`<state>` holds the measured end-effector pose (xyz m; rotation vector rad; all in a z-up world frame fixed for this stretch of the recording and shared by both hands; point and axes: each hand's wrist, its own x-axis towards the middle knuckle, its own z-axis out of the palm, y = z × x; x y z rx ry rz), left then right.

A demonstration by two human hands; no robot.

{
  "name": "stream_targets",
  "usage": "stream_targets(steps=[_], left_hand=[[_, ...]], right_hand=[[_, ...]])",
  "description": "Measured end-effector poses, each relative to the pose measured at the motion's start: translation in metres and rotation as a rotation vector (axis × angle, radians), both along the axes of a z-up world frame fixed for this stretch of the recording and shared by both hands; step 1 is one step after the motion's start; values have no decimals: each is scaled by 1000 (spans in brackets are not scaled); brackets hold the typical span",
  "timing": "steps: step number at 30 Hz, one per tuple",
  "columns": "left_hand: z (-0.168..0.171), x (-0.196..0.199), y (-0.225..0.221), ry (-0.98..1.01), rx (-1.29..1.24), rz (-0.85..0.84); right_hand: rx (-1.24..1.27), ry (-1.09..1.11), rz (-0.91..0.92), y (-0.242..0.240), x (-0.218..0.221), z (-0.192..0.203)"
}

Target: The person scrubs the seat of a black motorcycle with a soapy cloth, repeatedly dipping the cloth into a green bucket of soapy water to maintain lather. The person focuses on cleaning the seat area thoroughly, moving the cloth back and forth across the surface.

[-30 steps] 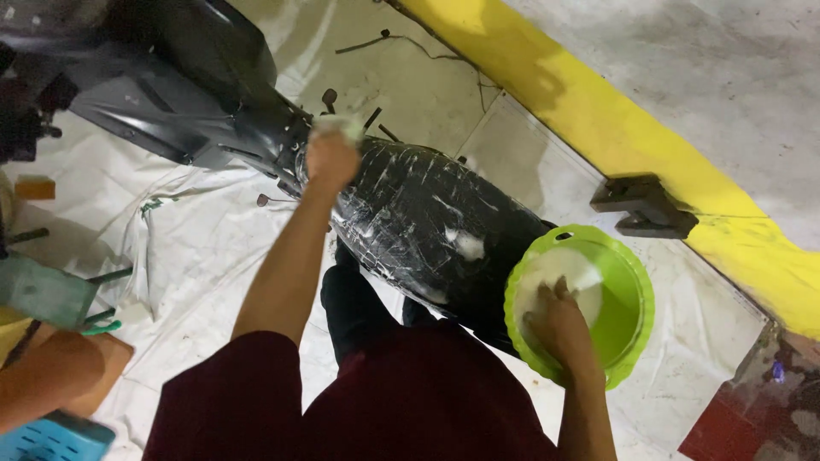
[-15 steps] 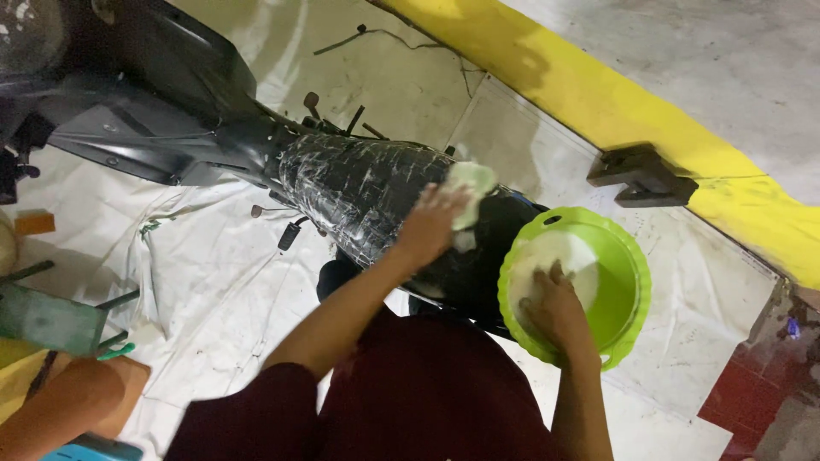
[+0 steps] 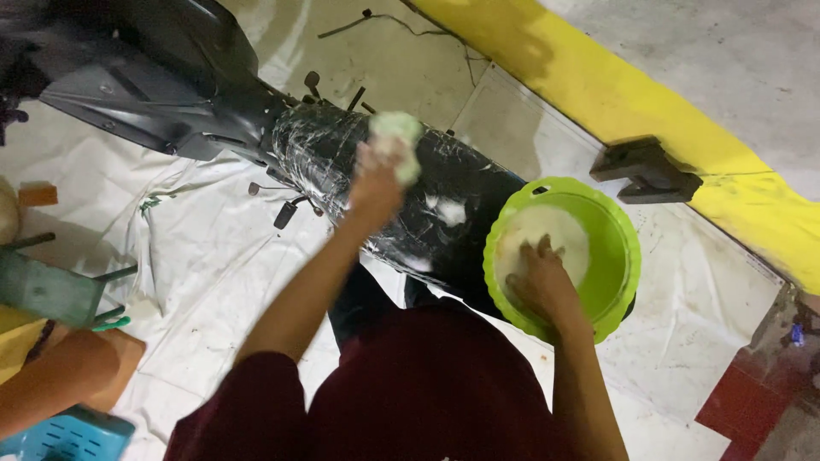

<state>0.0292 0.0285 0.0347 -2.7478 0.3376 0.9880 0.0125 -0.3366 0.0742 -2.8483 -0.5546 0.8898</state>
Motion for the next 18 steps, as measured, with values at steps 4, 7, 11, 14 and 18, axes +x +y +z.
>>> stream_targets(steps=[4, 7, 11, 14, 18], left_hand=[[-57, -72, -110, -431, -733, 440], [-12, -116, -127, -462, -819, 268], [-55, -176, -111, -383, -663, 234], [-80, -189, -76, -485, -424, 415], [-173, -188, -36, -777, -369, 760]], right_hand=[[-48, 53, -1, 2, -1, 8], [-11, 32, 80, -9, -2, 5], [63, 30, 124, -20, -8, 8], [36, 62, 88, -7, -7, 31], [35, 60, 119, -5, -6, 33]])
